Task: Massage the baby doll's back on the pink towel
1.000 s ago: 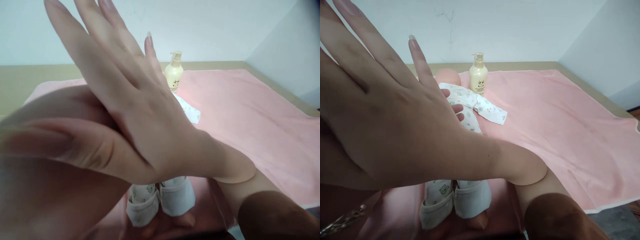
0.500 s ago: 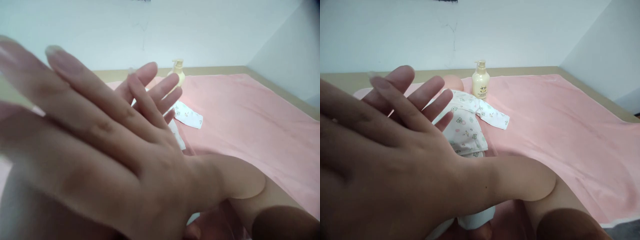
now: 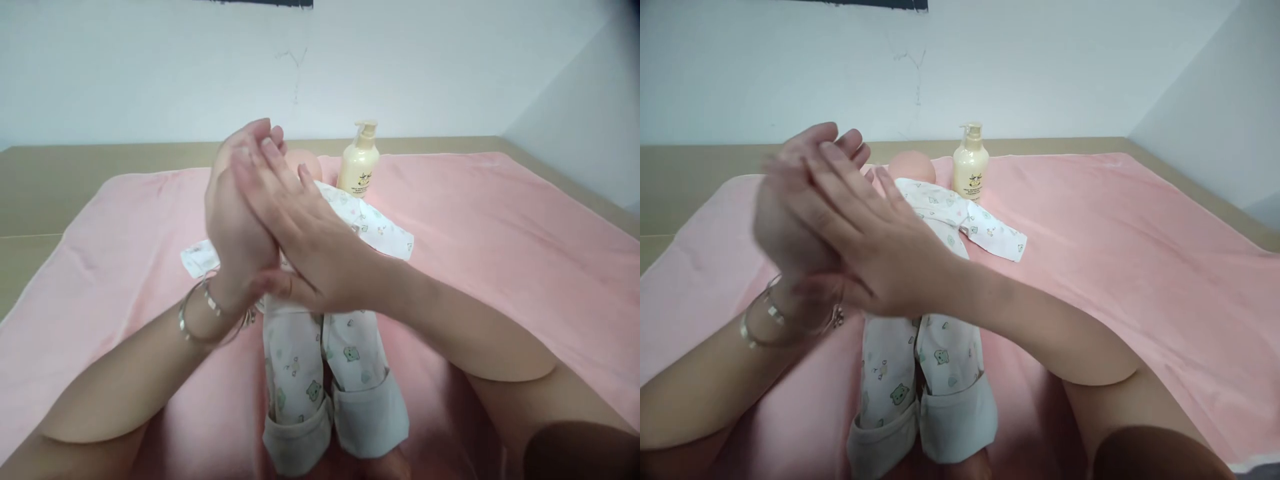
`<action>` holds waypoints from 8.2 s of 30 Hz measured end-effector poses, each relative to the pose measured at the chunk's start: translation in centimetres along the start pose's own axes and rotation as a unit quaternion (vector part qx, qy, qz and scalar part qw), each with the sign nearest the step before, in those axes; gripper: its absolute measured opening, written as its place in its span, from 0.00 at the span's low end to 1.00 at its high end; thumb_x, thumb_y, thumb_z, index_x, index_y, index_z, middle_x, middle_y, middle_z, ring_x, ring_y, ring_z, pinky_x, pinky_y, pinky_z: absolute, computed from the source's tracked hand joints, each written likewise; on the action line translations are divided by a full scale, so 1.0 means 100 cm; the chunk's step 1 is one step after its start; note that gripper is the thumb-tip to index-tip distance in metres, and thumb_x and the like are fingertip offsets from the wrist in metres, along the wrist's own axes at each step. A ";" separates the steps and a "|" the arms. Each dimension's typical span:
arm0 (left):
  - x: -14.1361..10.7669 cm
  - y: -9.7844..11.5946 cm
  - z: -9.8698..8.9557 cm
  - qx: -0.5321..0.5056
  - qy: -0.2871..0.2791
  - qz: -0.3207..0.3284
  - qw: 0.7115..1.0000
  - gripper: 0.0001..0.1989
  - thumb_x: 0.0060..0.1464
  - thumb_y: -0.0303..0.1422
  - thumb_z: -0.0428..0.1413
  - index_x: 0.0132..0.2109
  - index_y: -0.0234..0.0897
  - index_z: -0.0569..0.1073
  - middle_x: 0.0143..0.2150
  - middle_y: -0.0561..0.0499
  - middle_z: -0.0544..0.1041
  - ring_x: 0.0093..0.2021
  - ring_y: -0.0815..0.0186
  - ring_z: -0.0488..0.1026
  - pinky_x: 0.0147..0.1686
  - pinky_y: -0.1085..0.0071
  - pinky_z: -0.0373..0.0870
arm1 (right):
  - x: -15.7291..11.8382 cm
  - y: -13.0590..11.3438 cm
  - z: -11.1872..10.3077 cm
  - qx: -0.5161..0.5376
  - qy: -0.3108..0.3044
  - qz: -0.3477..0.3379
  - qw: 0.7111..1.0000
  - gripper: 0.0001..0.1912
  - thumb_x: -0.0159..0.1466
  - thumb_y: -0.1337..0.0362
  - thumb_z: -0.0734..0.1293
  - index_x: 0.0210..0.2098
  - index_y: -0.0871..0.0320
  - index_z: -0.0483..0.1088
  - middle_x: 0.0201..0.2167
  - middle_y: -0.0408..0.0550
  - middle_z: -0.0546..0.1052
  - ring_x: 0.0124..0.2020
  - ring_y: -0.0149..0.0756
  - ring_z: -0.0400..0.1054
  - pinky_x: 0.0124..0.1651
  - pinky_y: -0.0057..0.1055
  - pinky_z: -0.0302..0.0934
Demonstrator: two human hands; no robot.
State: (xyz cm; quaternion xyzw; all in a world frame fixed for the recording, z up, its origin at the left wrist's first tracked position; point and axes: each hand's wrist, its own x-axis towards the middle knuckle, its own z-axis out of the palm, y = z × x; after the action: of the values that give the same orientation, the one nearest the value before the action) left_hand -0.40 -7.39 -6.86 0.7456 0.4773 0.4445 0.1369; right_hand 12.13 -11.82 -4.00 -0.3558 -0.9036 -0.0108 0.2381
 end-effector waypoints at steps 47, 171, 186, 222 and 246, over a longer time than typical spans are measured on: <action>0.026 -0.068 0.037 -0.011 -0.035 -0.133 0.990 0.20 0.61 0.38 0.45 0.46 0.37 0.80 0.50 0.45 0.83 0.50 0.58 0.77 0.54 0.61 0.72 | -0.009 0.028 0.064 -0.109 -0.005 0.214 0.971 0.30 0.75 0.62 0.52 0.71 0.74 0.58 0.73 0.70 0.58 0.76 0.61 0.51 0.77 0.56 0.47; 0.001 -0.022 0.020 0.325 -0.154 0.079 0.930 0.16 0.67 0.28 0.40 0.43 0.32 0.72 0.41 0.38 0.76 0.43 0.54 0.73 0.45 0.58 0.71 | 0.008 0.075 0.035 0.073 -0.068 0.271 0.957 0.21 0.73 0.63 0.51 0.56 0.62 0.68 0.58 0.61 0.74 0.62 0.54 0.66 0.65 0.53 0.62; 0.037 -0.038 0.011 0.169 -0.205 -0.087 0.960 0.20 0.68 0.37 0.40 0.46 0.37 0.76 0.47 0.43 0.81 0.44 0.56 0.76 0.45 0.63 0.70 | -0.006 0.050 0.047 -0.033 -0.002 0.213 0.976 0.22 0.70 0.67 0.53 0.56 0.66 0.71 0.59 0.66 0.74 0.66 0.58 0.65 0.66 0.57 0.64; 0.020 -0.048 0.034 0.145 -0.097 -0.081 0.981 0.20 0.65 0.35 0.43 0.52 0.37 0.77 0.57 0.43 0.79 0.59 0.52 0.72 0.64 0.50 0.64 | 0.008 0.082 0.049 -0.004 -0.011 0.270 0.963 0.23 0.69 0.59 0.56 0.59 0.57 0.70 0.55 0.55 0.77 0.58 0.59 0.65 0.60 0.57 0.61; 0.016 -0.057 0.040 0.058 -0.047 -0.077 0.994 0.24 0.63 0.34 0.45 0.60 0.33 0.76 0.63 0.45 0.77 0.64 0.56 0.72 0.70 0.58 0.65 | 0.006 0.079 0.052 0.022 0.075 0.234 0.969 0.28 0.69 0.65 0.57 0.69 0.55 0.61 0.74 0.54 0.58 0.77 0.50 0.48 0.77 0.59 0.49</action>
State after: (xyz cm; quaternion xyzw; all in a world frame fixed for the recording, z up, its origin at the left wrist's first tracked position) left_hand -0.36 -2.30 -11.88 0.7329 0.5515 0.3691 0.1497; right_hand 14.67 -4.59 -9.54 -0.5505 -0.7748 0.0387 0.3084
